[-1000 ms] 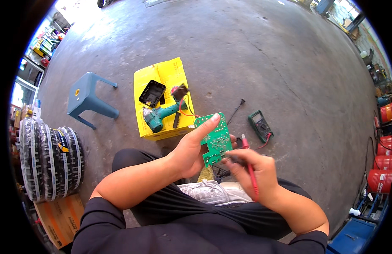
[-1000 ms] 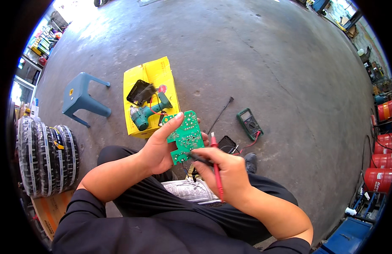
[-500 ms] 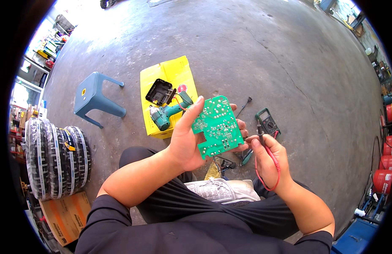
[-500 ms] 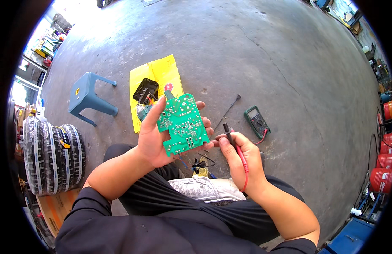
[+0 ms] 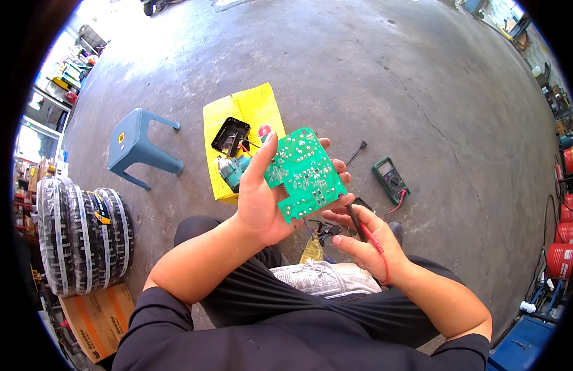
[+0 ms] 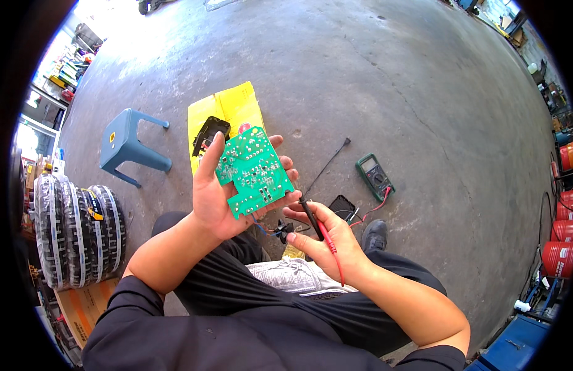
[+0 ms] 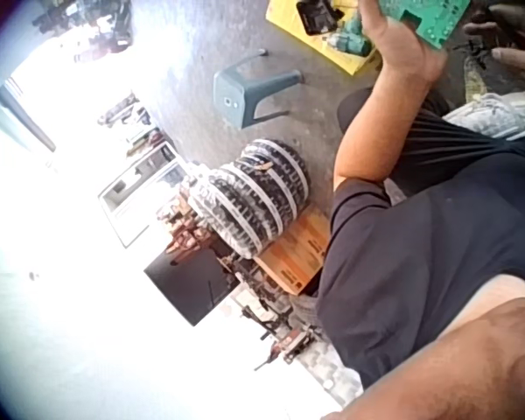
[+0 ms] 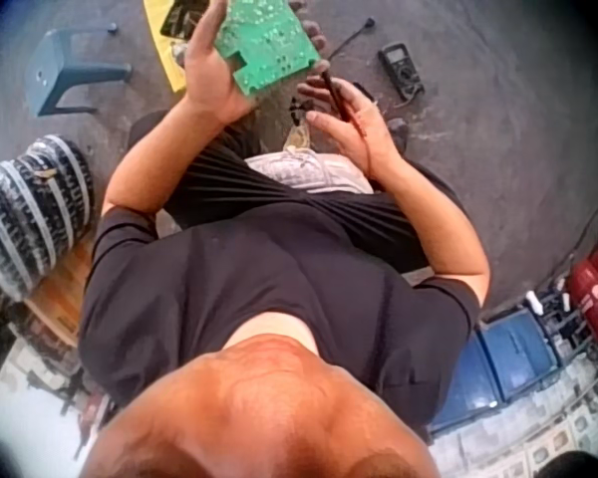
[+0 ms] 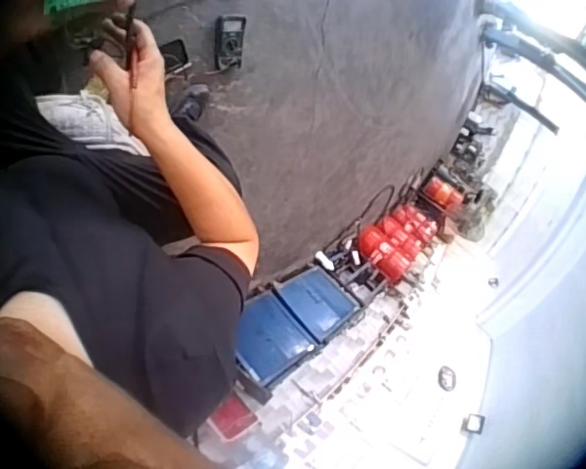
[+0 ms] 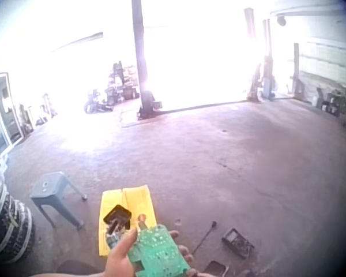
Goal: The person tests a green circuit board using a multimeter probe by hand while sitting in a service bay. They hold the board and touch various points with the red probe, then turn the board over to inspect the other side.
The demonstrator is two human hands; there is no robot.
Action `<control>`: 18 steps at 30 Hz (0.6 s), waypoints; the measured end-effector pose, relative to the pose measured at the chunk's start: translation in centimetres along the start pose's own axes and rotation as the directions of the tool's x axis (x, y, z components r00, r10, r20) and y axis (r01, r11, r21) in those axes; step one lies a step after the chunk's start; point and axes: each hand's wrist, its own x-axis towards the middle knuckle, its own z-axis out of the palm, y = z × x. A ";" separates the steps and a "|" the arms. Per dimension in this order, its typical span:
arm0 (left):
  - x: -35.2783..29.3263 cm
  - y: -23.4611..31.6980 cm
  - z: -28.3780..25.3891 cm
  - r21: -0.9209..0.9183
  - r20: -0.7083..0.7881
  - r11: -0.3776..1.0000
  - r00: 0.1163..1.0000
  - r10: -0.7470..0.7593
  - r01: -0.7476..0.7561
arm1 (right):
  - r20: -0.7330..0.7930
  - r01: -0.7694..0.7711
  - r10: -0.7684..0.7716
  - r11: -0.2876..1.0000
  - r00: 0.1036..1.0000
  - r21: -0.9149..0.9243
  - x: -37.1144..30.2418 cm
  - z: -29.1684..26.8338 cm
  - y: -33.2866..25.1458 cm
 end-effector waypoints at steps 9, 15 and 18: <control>-0.1 0.0 0.0 0.057 0.055 0.998 0.998 0.032 -0.035 | 0.058 -0.094 0.095 0.995 0.994 -0.022 0.2 0.2 0.7; -0.3 0.2 0.6 0.074 0.095 0.996 0.994 0.049 -0.056 | 0.047 -0.172 0.177 0.980 0.983 -0.100 0.0 -0.1 0.4; -0.5 0.5 0.6 0.094 0.136 0.995 0.990 0.033 -0.046 | 0.064 -0.161 0.161 0.987 0.985 -0.014 0.0 0.0 0.1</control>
